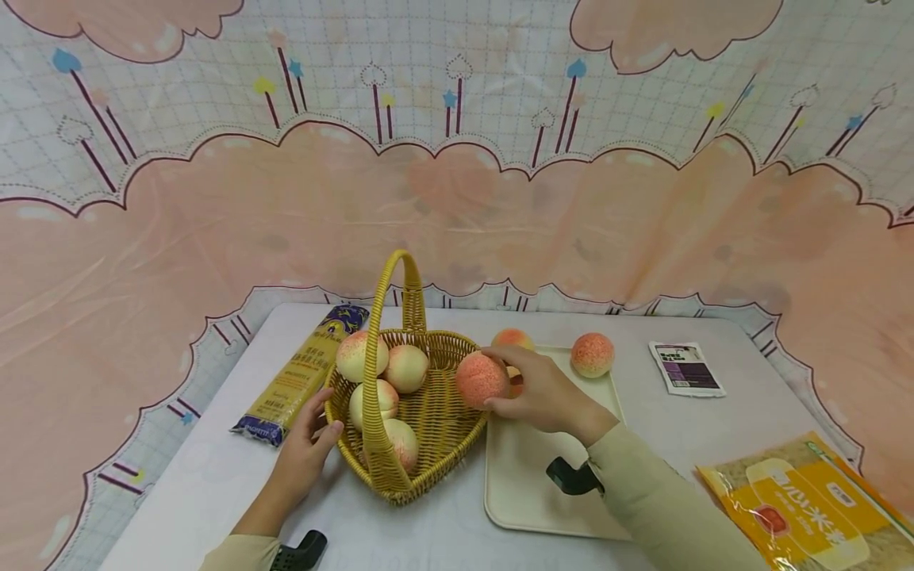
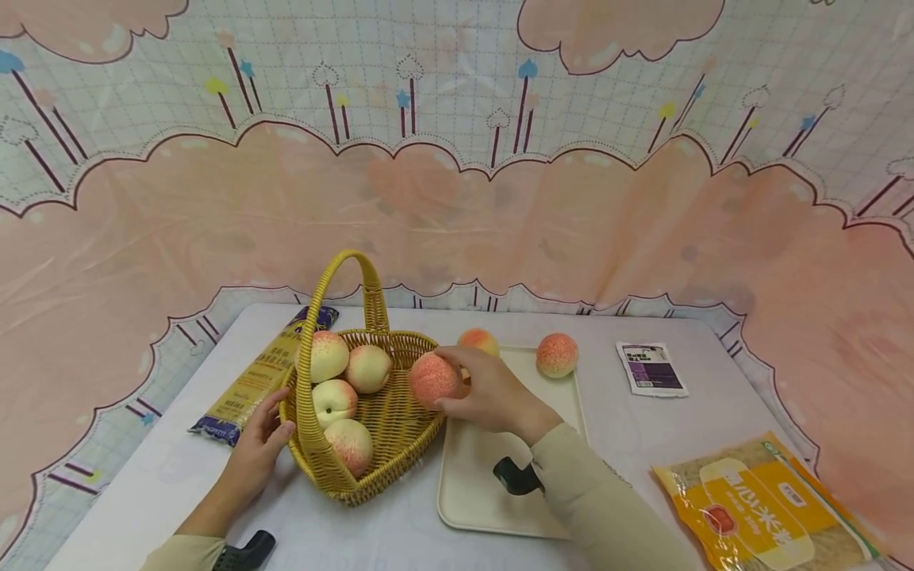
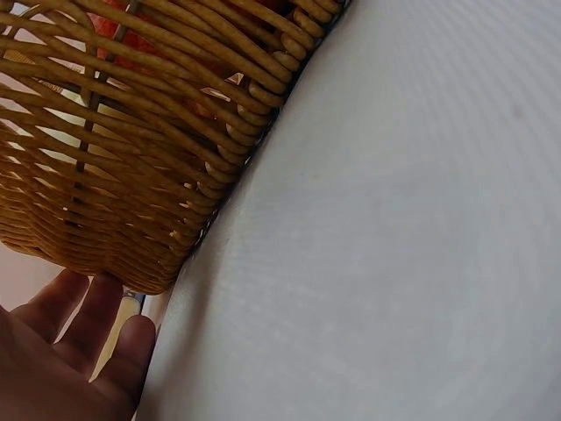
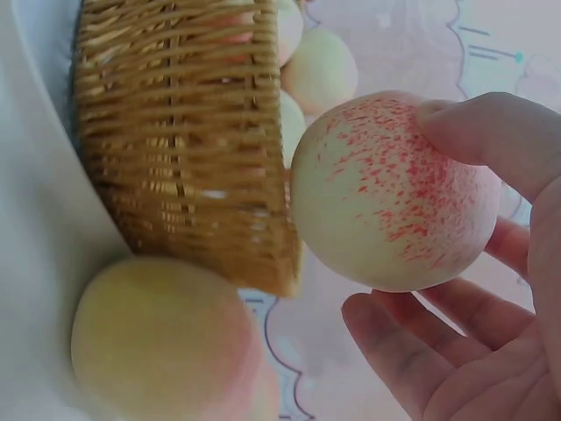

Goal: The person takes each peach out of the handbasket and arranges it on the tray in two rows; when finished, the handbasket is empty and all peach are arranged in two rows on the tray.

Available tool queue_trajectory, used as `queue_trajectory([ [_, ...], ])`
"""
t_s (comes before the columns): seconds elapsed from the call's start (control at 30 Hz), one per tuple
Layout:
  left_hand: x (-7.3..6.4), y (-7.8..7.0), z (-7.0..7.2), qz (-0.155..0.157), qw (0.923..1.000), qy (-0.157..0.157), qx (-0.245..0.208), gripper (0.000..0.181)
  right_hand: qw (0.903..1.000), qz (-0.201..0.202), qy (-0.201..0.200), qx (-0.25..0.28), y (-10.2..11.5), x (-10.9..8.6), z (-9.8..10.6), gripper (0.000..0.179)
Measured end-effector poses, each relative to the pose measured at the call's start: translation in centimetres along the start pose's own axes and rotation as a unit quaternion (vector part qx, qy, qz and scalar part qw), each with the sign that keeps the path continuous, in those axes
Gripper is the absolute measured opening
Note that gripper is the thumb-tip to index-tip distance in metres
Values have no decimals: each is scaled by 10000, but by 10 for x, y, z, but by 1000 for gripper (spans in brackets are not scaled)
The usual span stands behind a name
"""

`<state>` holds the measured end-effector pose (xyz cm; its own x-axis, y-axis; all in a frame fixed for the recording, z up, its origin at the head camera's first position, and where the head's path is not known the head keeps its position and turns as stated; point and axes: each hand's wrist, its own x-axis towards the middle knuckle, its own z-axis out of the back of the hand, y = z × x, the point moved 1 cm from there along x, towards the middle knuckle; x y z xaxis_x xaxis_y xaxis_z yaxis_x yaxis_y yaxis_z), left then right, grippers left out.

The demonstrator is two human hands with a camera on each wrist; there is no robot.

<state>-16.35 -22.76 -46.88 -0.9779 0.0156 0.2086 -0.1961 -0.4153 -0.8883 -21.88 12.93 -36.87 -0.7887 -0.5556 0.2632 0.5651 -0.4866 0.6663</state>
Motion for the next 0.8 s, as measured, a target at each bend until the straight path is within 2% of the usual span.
queue_trajectory([
  [0.13,-1,0,1,10,10000,34,6,57,9995,62,-238,-183,-5,-9,8,65],
  [0.3,-1,1,1,24,10000,39,14,57,9992,131,-361,-87,-12,-16,15,61],
  [0.8,-1,0,0,51,10000,65,-46,58,9963,-428,-684,-303,-43,-45,38,60],
])
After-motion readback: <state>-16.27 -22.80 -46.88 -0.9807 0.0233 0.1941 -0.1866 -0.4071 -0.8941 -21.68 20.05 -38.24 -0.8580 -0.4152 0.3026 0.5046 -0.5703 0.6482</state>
